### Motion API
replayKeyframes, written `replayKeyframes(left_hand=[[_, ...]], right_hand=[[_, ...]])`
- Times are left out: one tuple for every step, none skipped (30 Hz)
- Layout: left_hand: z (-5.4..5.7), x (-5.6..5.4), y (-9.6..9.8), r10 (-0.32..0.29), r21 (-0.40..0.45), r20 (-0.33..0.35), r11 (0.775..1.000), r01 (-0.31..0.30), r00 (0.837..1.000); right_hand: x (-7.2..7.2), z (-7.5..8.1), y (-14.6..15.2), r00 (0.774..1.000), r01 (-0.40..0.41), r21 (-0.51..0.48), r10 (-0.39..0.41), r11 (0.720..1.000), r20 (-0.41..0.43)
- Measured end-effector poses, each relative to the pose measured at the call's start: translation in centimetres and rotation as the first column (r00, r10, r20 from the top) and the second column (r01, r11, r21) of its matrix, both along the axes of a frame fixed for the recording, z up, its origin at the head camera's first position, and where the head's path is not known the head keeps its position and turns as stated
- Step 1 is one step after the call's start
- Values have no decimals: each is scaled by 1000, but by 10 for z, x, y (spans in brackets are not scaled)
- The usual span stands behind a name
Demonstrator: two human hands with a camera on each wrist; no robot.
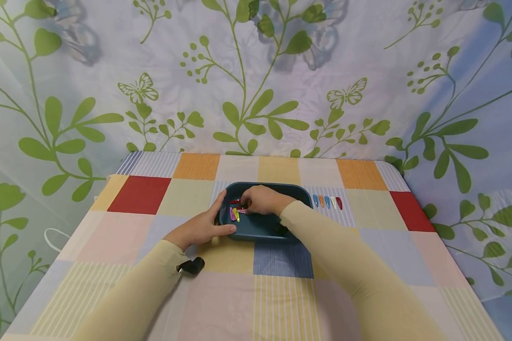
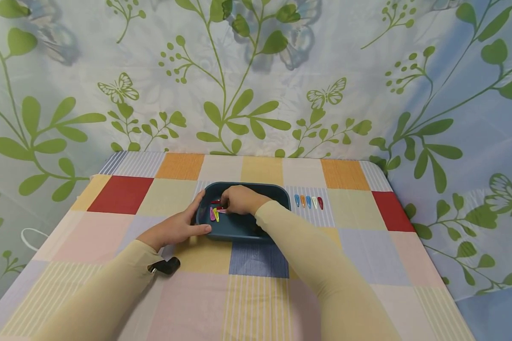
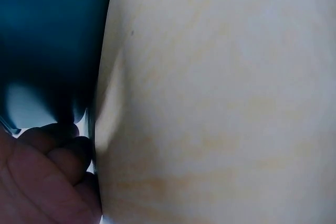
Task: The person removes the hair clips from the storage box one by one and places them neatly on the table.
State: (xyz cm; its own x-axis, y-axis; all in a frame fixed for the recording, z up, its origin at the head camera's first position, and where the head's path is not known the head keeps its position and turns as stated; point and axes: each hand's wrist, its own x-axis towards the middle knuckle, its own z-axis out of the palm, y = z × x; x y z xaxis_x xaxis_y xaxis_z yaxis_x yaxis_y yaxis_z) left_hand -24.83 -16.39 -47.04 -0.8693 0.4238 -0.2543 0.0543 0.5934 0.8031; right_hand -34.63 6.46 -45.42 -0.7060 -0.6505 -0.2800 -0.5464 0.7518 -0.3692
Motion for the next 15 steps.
replayKeyframes(left_hand=[[0, 0, 0, 0, 1, -1, 1000, 0, 1000], [0, 0, 0, 0, 1, -2, 1000, 0, 1000], [0, 0, 0, 0, 3, -2, 1000, 0, 1000], [0, 0, 0, 0, 3, -2, 1000, 0, 1000], [0, 0, 0, 1, 5, -1, 1000, -1, 1000], [0, 0, 1, 3, 7, 1, 1000, -3, 1000], [1, 0, 1, 4, 8, 3, 1000, -4, 1000], [1, 0, 1, 6, 7, 5, 1000, -6, 1000], [1, 0, 1, 8, 7, 7, 1000, -8, 1000], [1, 0, 1, 8, 7, 9, 1000, -9, 1000], [1, 0, 1, 10, 8, 11, 1000, -10, 1000], [1, 0, 0, 10, 7, 11, 1000, -10, 1000], [1, 0, 0, 10, 7, 12, 1000, -10, 1000], [1, 0, 0, 10, 7, 11, 1000, -10, 1000], [0, 0, 0, 9, 9, 11, 1000, -9, 1000]], right_hand=[[0, 0, 0, 1000, -3, 0, 3, 1000, 0], [0, 0, 0, 1000, -6, 0, 6, 1000, 0], [-1, -1, 0, 1000, -6, 0, 6, 1000, 0], [-1, -1, 0, 1000, -5, -3, 5, 1000, 6], [-1, -1, 0, 1000, -4, -4, 5, 1000, 10], [-1, -2, 1, 1000, -5, -7, 5, 1000, 15], [-2, -2, 1, 1000, -7, -10, 7, 1000, 20], [-2, -2, 1, 1000, -10, -13, 10, 1000, 27], [-2, -2, 1, 999, -14, -17, 14, 1000, 34], [-2, -2, 2, 999, -19, -23, 20, 1000, 43], [-3, -2, 2, 998, -25, -28, 26, 999, 49], [-3, -1, 2, 998, -32, -34, 34, 999, 56], [-3, -1, 3, 997, -41, -41, 43, 998, 61], [-3, 0, 3, 997, -51, -47, 53, 998, 63], [-3, 0, 3, 996, -58, -57, 61, 997, 66]])
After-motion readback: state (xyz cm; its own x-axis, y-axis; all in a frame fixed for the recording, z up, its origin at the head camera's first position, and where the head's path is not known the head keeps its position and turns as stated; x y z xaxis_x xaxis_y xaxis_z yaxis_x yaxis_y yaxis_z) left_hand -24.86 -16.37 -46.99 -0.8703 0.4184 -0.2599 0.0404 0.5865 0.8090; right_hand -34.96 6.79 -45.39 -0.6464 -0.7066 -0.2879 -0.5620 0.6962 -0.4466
